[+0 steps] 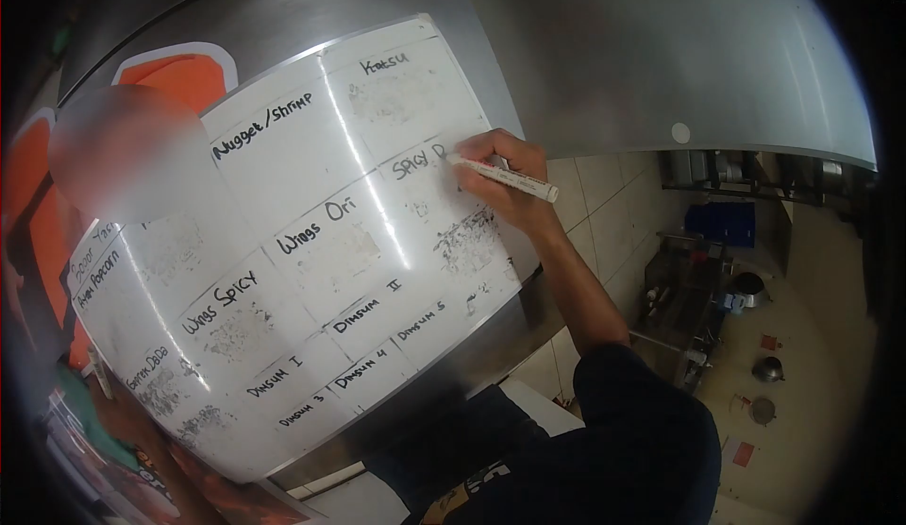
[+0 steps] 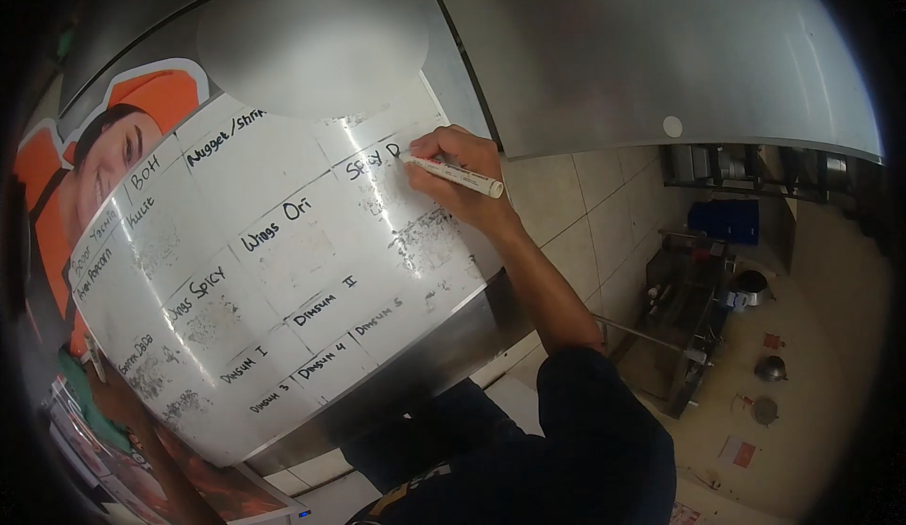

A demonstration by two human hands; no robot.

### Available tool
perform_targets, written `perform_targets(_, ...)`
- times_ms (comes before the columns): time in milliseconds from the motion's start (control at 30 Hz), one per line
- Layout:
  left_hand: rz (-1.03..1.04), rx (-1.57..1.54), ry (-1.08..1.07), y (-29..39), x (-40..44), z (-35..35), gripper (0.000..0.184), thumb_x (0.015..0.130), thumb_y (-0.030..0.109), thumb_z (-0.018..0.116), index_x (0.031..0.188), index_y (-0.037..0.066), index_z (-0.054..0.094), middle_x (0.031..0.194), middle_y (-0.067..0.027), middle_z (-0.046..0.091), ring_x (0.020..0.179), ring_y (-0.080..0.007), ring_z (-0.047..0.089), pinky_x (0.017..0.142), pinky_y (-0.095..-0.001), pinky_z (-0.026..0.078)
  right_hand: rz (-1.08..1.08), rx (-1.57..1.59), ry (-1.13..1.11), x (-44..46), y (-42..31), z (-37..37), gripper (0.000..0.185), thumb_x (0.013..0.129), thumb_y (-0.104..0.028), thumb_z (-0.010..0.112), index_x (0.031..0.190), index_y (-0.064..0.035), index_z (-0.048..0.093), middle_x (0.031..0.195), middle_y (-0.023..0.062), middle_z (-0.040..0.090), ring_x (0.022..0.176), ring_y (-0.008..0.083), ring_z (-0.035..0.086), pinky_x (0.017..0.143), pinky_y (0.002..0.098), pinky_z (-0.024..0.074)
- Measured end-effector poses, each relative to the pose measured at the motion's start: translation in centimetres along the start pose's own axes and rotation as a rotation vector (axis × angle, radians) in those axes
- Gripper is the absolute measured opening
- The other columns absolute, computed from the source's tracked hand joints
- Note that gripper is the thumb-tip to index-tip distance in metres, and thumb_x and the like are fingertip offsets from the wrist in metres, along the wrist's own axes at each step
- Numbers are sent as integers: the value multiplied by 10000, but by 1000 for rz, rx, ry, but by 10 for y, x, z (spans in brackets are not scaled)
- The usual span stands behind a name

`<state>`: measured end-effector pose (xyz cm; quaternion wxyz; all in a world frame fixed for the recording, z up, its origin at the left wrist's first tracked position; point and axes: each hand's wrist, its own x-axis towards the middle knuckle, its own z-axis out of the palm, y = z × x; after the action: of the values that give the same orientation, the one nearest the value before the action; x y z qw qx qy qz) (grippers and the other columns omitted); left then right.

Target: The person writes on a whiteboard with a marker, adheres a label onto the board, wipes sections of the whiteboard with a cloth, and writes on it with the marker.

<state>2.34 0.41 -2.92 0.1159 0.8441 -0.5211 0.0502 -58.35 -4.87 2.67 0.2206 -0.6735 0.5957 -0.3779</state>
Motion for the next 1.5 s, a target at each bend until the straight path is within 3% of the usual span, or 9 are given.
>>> perform_targets(200, -11, 20, -35, -2, 1, -1, 391, 970, 392, 466, 1148, 85, 629, 991, -180, 672, 849, -377, 652, 701, -465, 488, 142, 45, 41, -1, 4, -3, 124, 776, -53, 751, 853, 0, 669, 797, 45, 687, 678, 46, 587, 604, 194, 466)
perform_targets(533, -44, -28, -50, 8, 1, -5, 393, 968, 375, 475, 1171, 74, 628, 1005, -183, 673, 865, -380, 650, 710, -468, 487, 108, -36, 31, 2, 2, -4, 139, 774, -70, 761, 862, -1, 678, 744, 26, 660, 667, 37, 576, 579, 190, 449)
perform_targets(900, -7, -69, -42, 6, 0, -6, 385, 967, 364, 476, 1164, 69, 625, 990, -184, 675, 854, -381, 653, 712, -466, 489, 107, 5, 13, 2, 2, -6, 111, 755, -34, 738, 827, -4, 658, 898, 96, 702, 771, 96, 636, 676, 229, 503)
perform_targets(1500, -23, -99, -43, 17, -1, -10, 371, 979, 366, 459, 1137, 80, 634, 930, -169, 683, 780, -367, 659, 654, -462, 486, 154, -8, 27, 3, 10, -12, 143, 764, -43, 760, 870, 2, 674, 876, 75, 696, 770, 84, 623, 697, 217, 493)
